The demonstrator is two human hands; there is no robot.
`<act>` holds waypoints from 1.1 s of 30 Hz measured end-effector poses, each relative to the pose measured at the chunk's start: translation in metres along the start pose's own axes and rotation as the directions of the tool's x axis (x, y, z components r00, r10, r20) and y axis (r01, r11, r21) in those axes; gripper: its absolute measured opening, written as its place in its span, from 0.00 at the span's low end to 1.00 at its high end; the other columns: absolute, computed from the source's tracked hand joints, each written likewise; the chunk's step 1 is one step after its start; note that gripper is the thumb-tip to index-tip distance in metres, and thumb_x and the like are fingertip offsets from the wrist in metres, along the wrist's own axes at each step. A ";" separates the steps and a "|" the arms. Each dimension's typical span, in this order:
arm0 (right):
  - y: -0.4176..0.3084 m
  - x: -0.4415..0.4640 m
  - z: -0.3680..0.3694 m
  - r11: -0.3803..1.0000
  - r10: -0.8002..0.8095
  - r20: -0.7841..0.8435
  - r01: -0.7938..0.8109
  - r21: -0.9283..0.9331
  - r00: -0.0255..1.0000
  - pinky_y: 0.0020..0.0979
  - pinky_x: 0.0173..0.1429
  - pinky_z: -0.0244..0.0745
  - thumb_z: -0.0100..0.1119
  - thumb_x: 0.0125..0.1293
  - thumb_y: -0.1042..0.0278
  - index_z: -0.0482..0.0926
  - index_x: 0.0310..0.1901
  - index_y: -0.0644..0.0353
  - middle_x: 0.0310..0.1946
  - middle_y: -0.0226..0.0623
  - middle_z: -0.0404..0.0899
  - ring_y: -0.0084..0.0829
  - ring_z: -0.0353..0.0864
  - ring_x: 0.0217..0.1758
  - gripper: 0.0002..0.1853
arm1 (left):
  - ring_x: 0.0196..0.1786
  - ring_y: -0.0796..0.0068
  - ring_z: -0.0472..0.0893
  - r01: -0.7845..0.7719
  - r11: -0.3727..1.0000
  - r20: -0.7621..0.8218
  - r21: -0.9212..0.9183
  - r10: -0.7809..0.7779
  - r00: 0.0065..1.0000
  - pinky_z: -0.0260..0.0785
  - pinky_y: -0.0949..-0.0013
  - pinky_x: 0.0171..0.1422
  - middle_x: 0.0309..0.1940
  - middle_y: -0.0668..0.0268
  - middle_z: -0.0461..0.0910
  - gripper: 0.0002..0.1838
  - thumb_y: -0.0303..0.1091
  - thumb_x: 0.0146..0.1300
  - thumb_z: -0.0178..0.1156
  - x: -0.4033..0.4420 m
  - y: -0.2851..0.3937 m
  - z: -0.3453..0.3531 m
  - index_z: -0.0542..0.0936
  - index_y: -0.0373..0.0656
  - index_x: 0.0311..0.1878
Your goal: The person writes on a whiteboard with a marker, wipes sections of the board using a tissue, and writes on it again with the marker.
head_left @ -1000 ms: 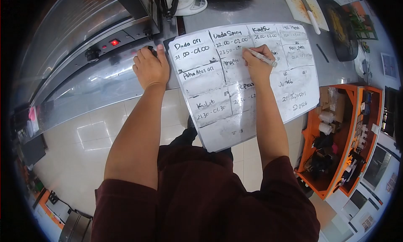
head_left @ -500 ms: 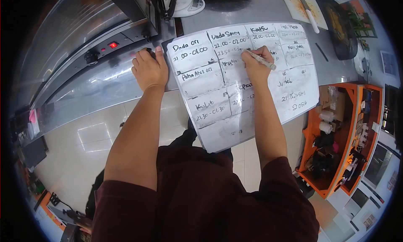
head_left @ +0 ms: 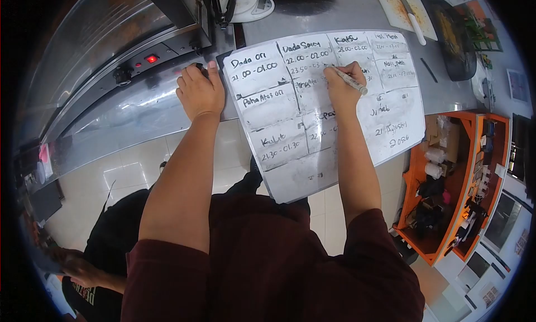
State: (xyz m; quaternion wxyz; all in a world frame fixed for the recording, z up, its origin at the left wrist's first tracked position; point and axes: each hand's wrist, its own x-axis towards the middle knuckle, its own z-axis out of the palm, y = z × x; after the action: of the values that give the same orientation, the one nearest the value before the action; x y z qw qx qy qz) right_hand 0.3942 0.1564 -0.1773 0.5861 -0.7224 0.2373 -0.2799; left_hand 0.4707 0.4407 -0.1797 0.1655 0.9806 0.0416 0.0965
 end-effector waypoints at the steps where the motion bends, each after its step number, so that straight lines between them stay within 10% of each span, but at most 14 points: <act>1: -0.001 0.000 0.000 1.000 -0.003 -0.001 0.003 -0.008 1.000 0.21 0.27 0.64 0.67 0.50 0.78 0.69 0.23 0.62 0.19 0.27 0.74 0.13 0.67 0.23 0.12 | 0.55 0.56 0.72 0.001 1.000 -0.002 -0.001 -0.001 1.000 0.60 0.55 0.60 0.51 0.57 0.74 0.27 0.57 0.72 0.44 0.000 0.000 0.000 0.73 0.38 0.50; 22: -0.029 -0.002 0.006 0.987 0.138 -0.177 -0.120 0.110 0.975 0.26 0.24 0.66 0.66 0.52 0.78 0.70 0.29 0.64 0.20 0.34 0.74 0.21 0.71 0.21 0.10 | 0.55 0.55 0.72 -0.002 1.000 -0.005 -0.009 0.002 1.000 0.60 0.54 0.61 0.50 0.57 0.74 0.27 0.58 0.72 0.44 -0.001 0.000 0.001 0.73 0.39 0.49; 27: -0.071 -0.028 -0.063 0.851 0.135 -0.251 0.018 0.524 0.958 0.28 0.29 0.68 0.57 0.61 0.82 0.69 0.42 0.64 0.26 0.38 0.72 0.27 0.73 0.25 0.10 | 0.56 0.54 0.72 0.005 1.000 0.000 -0.014 -0.005 1.000 0.60 0.54 0.62 0.52 0.55 0.75 0.29 0.59 0.72 0.43 -0.001 0.000 -0.003 0.73 0.38 0.51; 33: -0.076 -0.144 -0.151 0.919 0.040 -0.101 0.003 0.394 0.994 0.32 0.39 0.71 0.57 0.64 0.76 0.75 0.43 0.63 0.38 0.40 0.73 0.31 0.73 0.34 0.06 | 0.57 0.52 0.71 0.003 0.989 0.017 -0.147 -0.001 1.000 0.60 0.54 0.63 0.53 0.55 0.76 0.27 0.56 0.74 0.40 0.000 -0.010 -0.001 0.74 0.41 0.53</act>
State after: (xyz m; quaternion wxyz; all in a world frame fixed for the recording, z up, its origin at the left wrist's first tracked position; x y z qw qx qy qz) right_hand 0.1871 0.1604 -0.0972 0.7085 -0.5715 0.2139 -0.3546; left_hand 0.4700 0.4507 -0.1823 0.2376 0.9665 0.0340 0.0909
